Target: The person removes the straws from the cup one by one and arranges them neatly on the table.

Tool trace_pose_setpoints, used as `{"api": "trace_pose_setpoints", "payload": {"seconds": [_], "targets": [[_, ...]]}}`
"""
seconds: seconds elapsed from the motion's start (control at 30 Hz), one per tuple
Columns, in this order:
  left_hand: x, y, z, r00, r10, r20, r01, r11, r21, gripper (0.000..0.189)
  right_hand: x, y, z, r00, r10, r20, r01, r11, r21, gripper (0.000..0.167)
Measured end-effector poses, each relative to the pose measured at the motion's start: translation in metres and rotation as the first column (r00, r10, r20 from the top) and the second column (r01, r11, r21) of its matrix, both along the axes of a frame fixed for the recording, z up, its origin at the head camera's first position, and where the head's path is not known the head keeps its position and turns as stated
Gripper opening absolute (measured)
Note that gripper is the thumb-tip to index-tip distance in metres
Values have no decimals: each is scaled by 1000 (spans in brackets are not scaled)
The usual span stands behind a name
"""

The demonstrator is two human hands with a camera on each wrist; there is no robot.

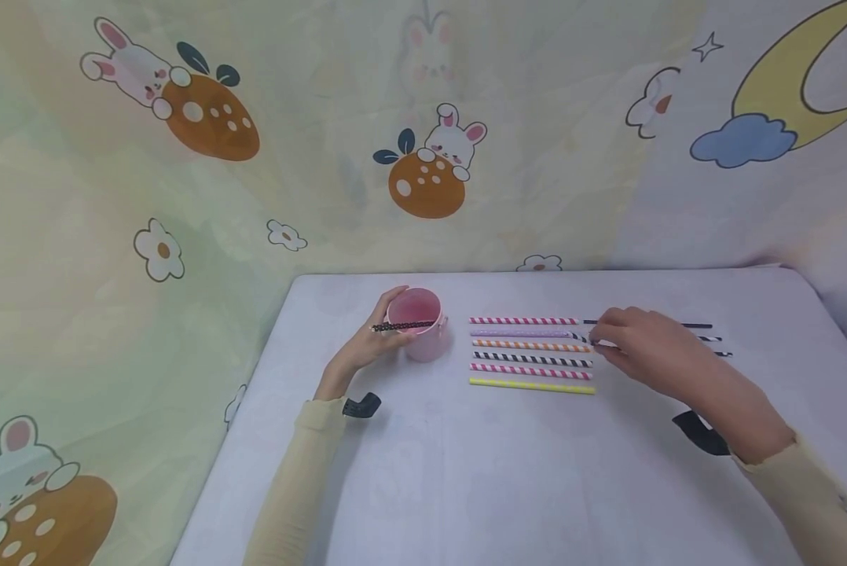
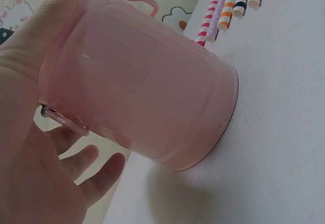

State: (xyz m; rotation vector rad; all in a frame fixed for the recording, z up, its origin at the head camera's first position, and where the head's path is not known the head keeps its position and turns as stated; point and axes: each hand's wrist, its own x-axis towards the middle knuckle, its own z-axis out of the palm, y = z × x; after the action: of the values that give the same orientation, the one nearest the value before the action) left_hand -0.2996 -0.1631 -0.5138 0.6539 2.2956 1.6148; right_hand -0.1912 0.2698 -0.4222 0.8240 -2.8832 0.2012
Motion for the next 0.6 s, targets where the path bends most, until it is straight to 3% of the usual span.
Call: {"api": "trace_pose_setpoints", "payload": {"seconds": [0.27, 0.6], "targets": [[-1, 0, 0, 1000, 7, 7, -7, 1000, 5, 92, 1, 15, -16, 994, -98, 58, 91, 989, 113, 19], [0, -1, -1, 1000, 9, 7, -9, 1000, -9, 93, -2, 48, -50, 992, -114, 61, 110, 992, 64, 16]]}}
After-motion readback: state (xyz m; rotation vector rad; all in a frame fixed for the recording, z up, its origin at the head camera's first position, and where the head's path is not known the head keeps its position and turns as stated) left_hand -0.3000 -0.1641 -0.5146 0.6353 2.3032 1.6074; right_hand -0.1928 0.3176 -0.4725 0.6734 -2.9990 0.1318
